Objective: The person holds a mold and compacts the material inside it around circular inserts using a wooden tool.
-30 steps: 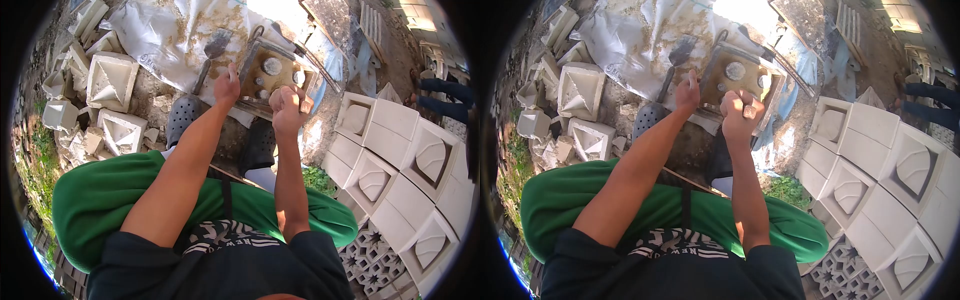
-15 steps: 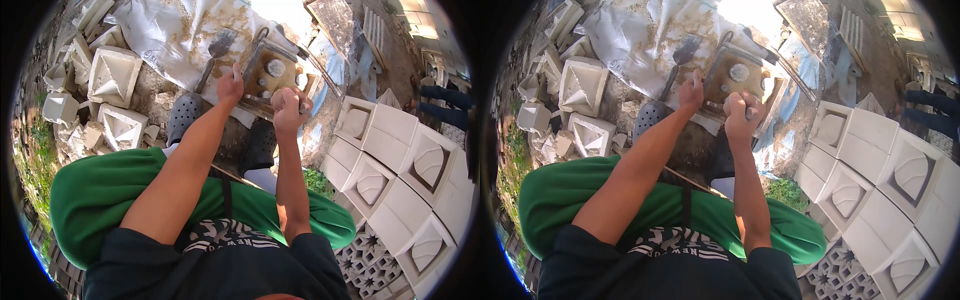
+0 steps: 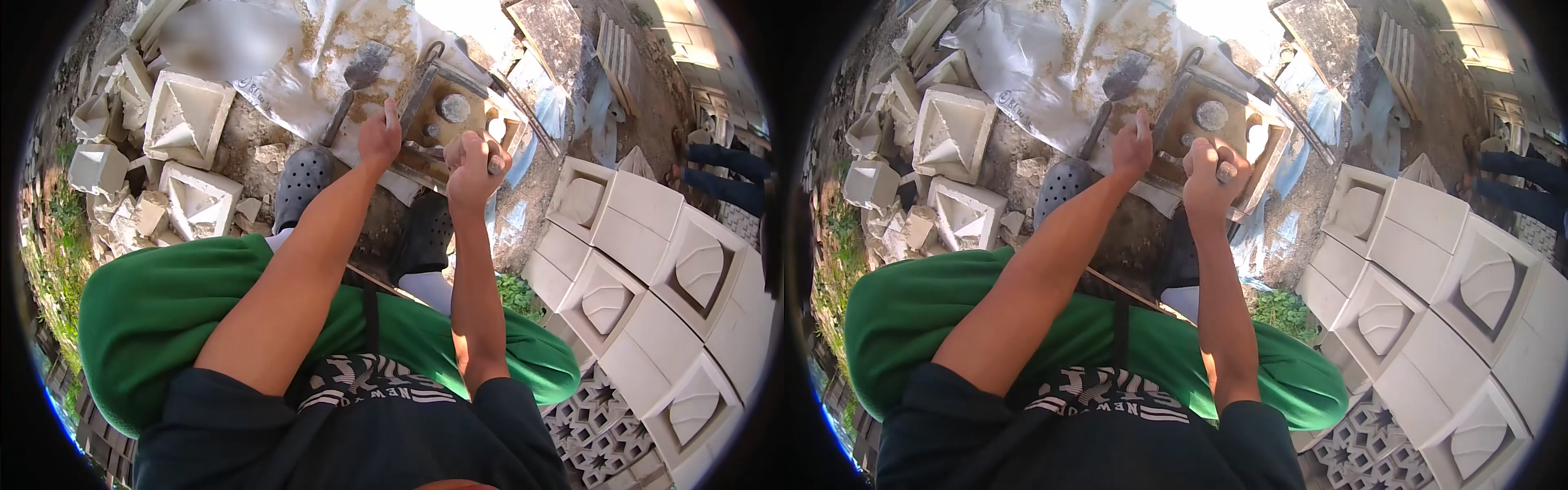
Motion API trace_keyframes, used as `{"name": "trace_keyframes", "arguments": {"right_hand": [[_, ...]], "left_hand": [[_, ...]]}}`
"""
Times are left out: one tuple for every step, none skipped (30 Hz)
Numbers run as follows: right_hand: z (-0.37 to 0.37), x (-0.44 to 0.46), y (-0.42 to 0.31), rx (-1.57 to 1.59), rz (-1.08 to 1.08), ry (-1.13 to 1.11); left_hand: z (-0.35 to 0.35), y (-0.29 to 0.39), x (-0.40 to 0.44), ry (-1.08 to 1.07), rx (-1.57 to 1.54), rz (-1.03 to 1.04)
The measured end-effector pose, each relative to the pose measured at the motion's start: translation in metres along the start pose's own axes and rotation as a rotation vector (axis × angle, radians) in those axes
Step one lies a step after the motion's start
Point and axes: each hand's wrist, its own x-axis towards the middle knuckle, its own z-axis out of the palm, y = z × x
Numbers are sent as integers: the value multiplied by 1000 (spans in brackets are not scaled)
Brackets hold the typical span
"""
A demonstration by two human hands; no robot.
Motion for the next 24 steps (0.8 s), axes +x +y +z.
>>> {"name": "trace_keyframes", "arguments": {"right_hand": [[-2, 0, -1, 2, 1, -3], [-6, -1, -6, 86, -22, 7], [-6, 1, -10, 173, -49, 10], [-3, -3, -9, 123, -67, 35], [-1, -3, -3, 121, -65, 37], [0, 0, 7, 7, -66, 15], [-3, 1, 14, -108, -69, -8], [-2, 6, 3, -17, -15, 4], [-2, 3, -2, -15, -15, -1], [-3, -2, -8, 26, -46, 44], [-3, -4, -10, 69, -78, 87], [0, -7, -5, 96, -86, 125], [1, -9, -5, 92, -86, 142], [5, -4, -4, -7, -65, 155], [9, 2, -4, -103, -45, 160], [6, 0, -8, -128, -78, 215], [9, 1, -6, -126, -77, 206], [12, 0, -3, -65, -84, 235], [13, -4, 0, -7, -90, 273], [20, 1, 4, -141, -33, 203], [18, 0, 0, -143, -34, 212], [15, 4, -7, -91, -64, 238], [14, 7, -15, -41, -91, 259], [-2, 4, -10, 29, -146, 161]], "left_hand": [[-1, -1, 2, -3, -3, -3], [0, -2, 3, 0, -3, -5], [1, -2, 5, 10, -1, -11], [2, -3, 4, 14, 4, -21], [1, -3, 5, 12, 5, -23], [1, -4, 5, 0, -4, -19], [2, -4, 5, -10, -15, -14], [2, -4, 5, -8, -17, -11], [3, -5, 5, 9, -9, -17], [2, -5, 5, 25, -3, -25], [1, -3, 8, 31, -5, -26], [0, -1, 9, 13, 10, -33], [0, -1, 4, -20, 30, -36], [1, -2, 2, -25, 32, -32], [1, -1, 3, -12, 13, -38], [0, -1, 4, 2, -5, -49], [-1, -1, 6, 10, -8, -51], [-1, -2, 6, 5, -16, -26], [-1, -3, 3, -10, -21, 0], [1, -4, 2, -18, -18, 4], [1, -5, 1, -25, -14, -14], [2, -4, 4, -21, -14, -31], [0, -3, 6, -13, -17, -32], [0, -3, 5, -10, -11, -36]]}}
